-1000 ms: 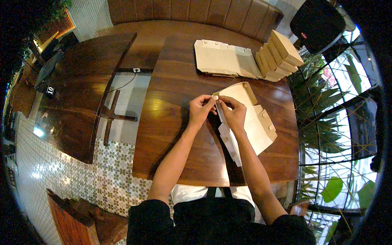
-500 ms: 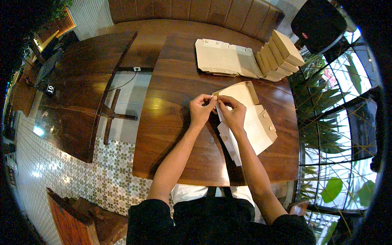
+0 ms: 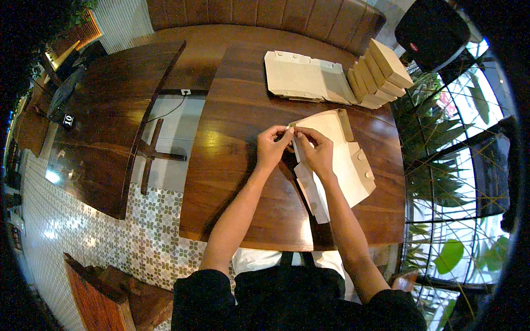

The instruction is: The person assembles flat cardboard boxes by folding the sides and inserting tabs into slots to form rectangular containers. They repeat this process for multiple boxes, stacking the completed ones on the table.

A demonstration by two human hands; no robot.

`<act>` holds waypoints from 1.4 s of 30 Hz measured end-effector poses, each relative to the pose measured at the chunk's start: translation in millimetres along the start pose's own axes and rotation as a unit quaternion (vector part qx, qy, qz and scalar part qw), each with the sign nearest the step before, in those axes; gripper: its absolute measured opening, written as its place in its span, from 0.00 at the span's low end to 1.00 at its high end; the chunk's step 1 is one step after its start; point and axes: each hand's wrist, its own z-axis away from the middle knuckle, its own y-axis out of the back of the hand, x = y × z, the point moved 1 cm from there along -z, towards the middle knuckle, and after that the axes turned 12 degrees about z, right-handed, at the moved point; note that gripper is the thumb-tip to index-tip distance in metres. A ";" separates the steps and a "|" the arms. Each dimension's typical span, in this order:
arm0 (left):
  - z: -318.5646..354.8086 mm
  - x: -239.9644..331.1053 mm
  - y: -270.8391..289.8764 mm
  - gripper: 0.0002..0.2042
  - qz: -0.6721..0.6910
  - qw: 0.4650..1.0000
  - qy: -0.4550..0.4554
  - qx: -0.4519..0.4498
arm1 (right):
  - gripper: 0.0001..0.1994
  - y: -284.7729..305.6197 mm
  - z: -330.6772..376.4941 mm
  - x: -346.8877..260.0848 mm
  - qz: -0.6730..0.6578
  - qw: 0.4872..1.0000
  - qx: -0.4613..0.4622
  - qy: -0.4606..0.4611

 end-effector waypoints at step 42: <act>1.7 -2.1 -2.1 0.10 -0.007 0.999 -0.028 0.022 | 0.11 0.9 -7.7 -4.2 0.025 0.999 -0.023 0.016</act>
